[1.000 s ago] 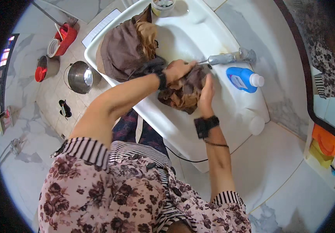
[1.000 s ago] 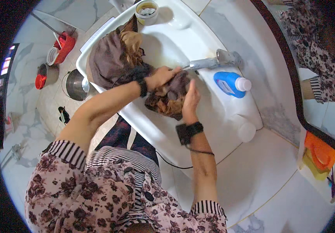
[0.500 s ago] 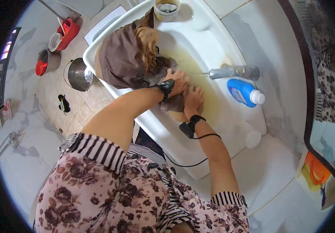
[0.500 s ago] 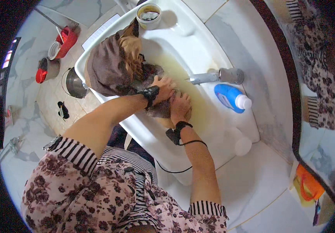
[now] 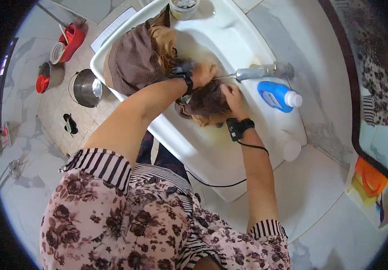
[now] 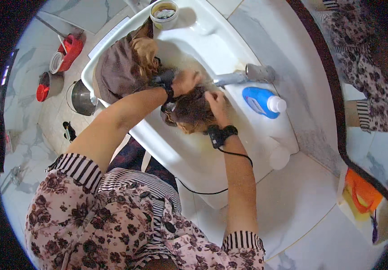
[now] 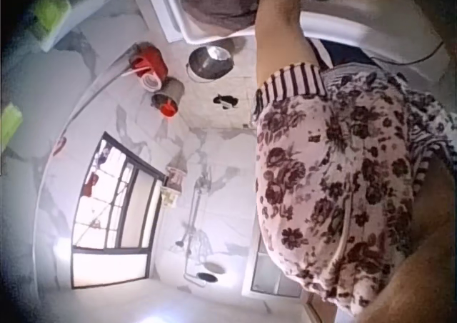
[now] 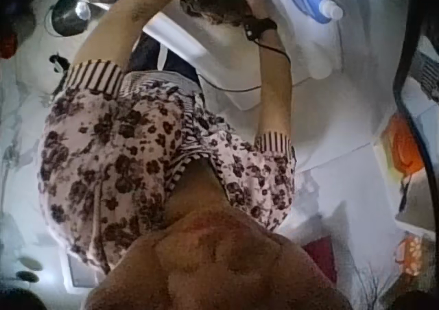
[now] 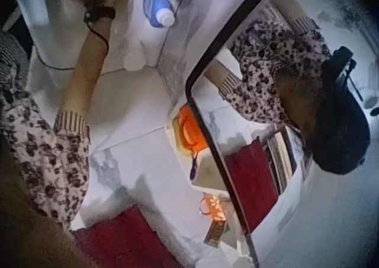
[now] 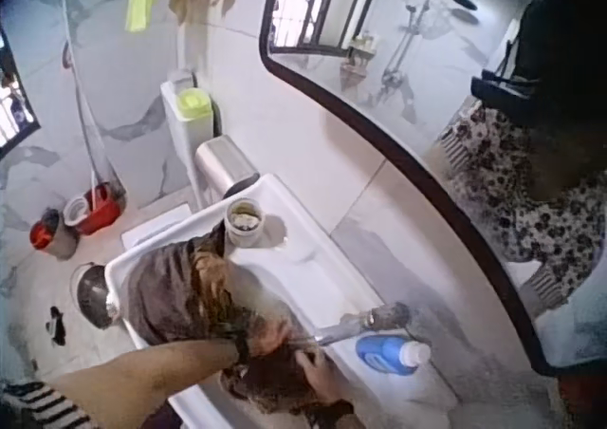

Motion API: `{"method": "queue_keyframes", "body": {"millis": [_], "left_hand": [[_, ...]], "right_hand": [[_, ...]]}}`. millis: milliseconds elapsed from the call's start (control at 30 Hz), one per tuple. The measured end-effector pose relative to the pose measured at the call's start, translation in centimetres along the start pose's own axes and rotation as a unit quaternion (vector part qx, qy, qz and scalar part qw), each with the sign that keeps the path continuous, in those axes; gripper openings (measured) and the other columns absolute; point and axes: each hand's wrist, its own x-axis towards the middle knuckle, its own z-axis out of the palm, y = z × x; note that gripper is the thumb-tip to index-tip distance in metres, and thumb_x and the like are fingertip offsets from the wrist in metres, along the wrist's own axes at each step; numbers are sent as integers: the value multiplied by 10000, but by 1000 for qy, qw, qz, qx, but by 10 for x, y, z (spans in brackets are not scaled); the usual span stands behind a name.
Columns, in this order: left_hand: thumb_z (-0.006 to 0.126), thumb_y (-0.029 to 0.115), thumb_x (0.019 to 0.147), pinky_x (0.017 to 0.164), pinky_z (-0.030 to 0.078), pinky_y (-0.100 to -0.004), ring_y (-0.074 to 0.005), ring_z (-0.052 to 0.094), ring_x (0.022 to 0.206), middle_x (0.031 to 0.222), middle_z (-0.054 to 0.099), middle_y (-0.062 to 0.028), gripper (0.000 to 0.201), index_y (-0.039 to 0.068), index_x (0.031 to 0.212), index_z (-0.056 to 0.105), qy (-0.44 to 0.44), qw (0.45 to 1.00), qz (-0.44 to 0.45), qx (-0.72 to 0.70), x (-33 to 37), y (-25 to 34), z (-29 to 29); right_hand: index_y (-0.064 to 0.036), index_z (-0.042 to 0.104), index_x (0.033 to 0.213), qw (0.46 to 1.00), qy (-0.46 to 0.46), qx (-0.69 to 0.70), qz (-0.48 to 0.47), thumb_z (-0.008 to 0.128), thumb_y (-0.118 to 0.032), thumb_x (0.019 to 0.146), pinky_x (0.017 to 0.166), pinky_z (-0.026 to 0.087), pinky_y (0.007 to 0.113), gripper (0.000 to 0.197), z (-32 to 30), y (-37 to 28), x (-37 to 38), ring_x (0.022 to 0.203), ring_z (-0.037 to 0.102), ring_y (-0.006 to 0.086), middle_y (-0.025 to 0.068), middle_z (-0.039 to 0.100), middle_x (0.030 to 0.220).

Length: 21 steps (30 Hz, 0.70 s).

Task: The person washes clothes in a bathroom sink by scrubbing and rinsing the fabric under running water, then wrings out the garments by hand.

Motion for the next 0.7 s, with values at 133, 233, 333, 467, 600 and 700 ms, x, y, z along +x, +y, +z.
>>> {"method": "queue_keyframes", "body": {"millis": [133,233,333,467,600,700], "left_hand": [[546,447,862,840,466,-468,-340,586,969,983,612,-223,482,8,1047,620,0,979,-93,184,10,23,-12],[554,504,851,802,477,-441,-312,615,885,944,637,-221,545,-13,998,642,-102,967,-143,184,6,22,-22],[559,519,850,738,485,-420,-267,629,781,875,661,-220,565,-31,906,675,-159,972,-164,63,-3,19,-37],[570,449,830,714,505,-364,-295,669,768,856,678,-199,461,17,941,688,-96,928,-290,-211,-56,50,-44],[534,315,870,757,443,-440,-328,599,819,819,626,-162,283,36,884,577,-11,977,-192,-96,-109,89,-28],[527,266,869,790,402,-464,-319,572,917,899,619,-144,218,64,946,548,11,985,-172,23,-120,69,-5]], "right_hand": [[10,580,1111,950,41,-241,196,396,-502,911,901,428,432,581,-18,13,-6,1040,570,327,207,591,1149],[4,574,1142,946,76,91,302,414,-577,883,932,406,415,656,-4,-16,-6,1100,521,280,142,574,1182],[0,589,1110,894,47,323,308,440,-572,870,901,417,403,638,-1,-41,-7,1056,525,262,136,574,1149],[0,628,975,920,74,303,239,502,-445,886,847,428,386,471,0,-49,-46,970,537,249,114,590,1056],[-6,618,902,984,164,-53,-35,541,-301,894,794,421,416,305,38,-29,-91,920,534,314,143,581,937],[-31,586,861,963,152,-218,-52,539,-259,883,751,406,448,233,69,-37,-95,901,514,338,151,529,884]]}}
